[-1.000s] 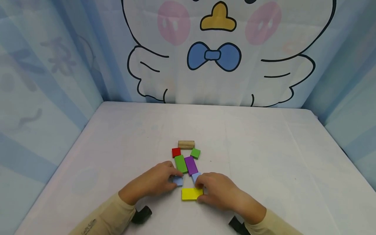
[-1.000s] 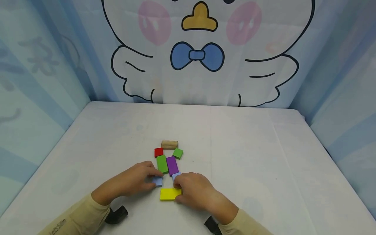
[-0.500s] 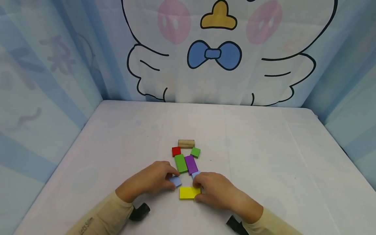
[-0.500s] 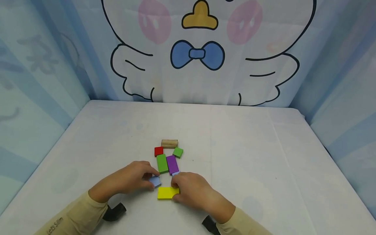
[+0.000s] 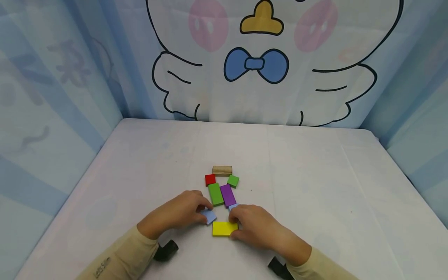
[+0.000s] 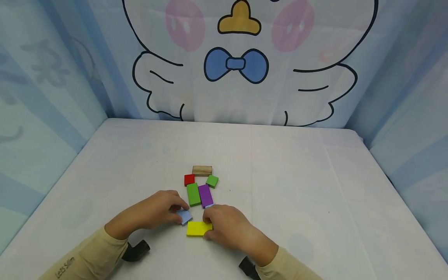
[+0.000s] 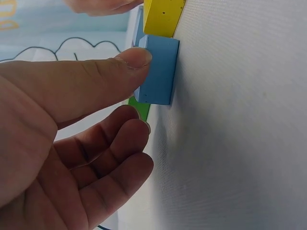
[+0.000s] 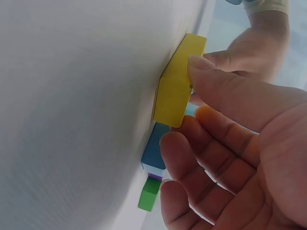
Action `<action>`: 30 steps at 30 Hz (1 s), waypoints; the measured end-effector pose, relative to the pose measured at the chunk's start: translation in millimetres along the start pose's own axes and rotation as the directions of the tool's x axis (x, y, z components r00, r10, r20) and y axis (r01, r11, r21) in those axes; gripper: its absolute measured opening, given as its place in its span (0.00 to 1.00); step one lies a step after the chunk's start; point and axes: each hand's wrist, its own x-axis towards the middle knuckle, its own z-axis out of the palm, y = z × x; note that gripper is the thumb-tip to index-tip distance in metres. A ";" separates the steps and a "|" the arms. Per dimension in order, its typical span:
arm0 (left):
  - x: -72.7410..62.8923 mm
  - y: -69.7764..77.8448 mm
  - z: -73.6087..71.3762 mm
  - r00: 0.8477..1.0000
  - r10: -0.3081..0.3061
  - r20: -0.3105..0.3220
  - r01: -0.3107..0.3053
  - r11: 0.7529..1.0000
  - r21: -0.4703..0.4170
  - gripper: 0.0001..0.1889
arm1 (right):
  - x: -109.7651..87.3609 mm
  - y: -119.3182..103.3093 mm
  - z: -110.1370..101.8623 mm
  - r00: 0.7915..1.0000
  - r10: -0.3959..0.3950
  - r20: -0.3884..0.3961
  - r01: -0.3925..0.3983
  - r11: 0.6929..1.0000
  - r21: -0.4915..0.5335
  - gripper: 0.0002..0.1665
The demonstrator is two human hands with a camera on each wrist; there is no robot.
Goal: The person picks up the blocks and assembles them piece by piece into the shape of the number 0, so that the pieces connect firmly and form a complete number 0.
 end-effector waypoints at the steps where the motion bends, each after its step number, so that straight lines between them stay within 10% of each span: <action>1: -0.1 0.2 -0.1 1.000 -0.004 0.002 0.004 1.000 -0.001 0.16 | 0.4 -0.5 0.1 1.000 0.006 0.004 -0.006 1.000 0.000 0.13; 30: -3.0 -1.7 -3.0 0.999 -0.047 0.004 0.047 0.998 -0.043 0.15 | 5.9 -7.7 5.4 0.999 0.014 -0.031 -0.014 1.000 0.003 0.15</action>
